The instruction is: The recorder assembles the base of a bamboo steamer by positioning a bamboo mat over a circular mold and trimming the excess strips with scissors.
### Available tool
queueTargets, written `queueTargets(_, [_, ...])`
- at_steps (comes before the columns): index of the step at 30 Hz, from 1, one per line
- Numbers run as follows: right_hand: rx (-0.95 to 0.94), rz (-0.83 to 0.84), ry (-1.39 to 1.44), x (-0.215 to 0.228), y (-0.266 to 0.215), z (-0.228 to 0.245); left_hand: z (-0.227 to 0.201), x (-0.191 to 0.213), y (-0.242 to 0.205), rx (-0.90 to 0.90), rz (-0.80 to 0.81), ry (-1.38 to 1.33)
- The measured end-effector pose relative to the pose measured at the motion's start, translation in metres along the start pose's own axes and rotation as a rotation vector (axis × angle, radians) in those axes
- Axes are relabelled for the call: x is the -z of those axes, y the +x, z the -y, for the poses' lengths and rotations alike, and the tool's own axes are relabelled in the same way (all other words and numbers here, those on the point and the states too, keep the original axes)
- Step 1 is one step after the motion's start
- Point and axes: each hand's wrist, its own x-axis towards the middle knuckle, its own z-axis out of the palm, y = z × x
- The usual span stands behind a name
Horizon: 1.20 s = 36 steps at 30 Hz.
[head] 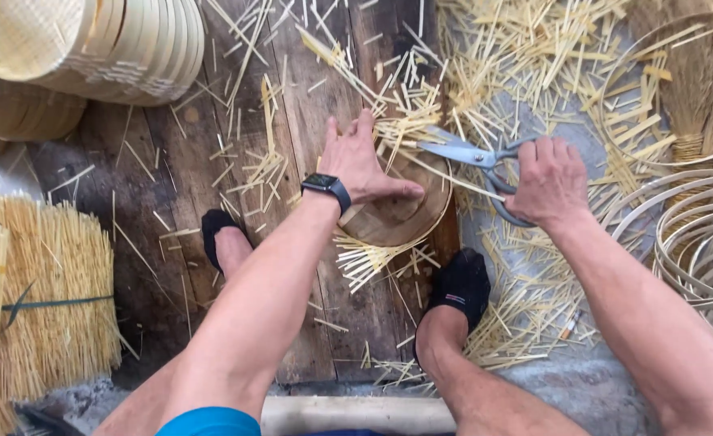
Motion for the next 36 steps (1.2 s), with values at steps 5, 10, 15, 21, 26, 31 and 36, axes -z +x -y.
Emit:
queueTargets(5, [0.011, -0.045, -0.049, 0.007, 0.019, 0.022, -0.003, 0.018, 0.007, 0.044, 0.059, 0.047])
queueTargets(10, [-0.052, 0.063, 0.027, -0.033, 0.017, -0.004, -0.023, -0.005, -0.034, 0.052, -0.309, -0.074])
queueTargets(15, [-0.027, 0.030, 0.030, -0.024, -0.016, -0.019, -0.048, -0.084, -0.072, 0.186, -0.743, -0.330])
queueTargets(21, [-0.035, -0.116, -0.079, -0.028, -0.012, 0.001, -0.055, -0.088, -0.070, 0.215, -0.569, -0.371])
queueTargets(26, [-0.150, 0.179, 0.056, -0.042, -0.019, -0.028, -0.039, -0.078, -0.068, 0.122, -0.509, -0.325])
queueTargets(31, [-0.060, 0.096, -0.041, 0.006, 0.006, 0.004, -0.035, -0.064, -0.061, 0.043, -0.369, -0.259])
queueTargets(36, [-0.050, 0.011, 0.023, -0.034, -0.010, -0.020, -0.021, -0.067, -0.062, -0.055, -0.354, -0.264])
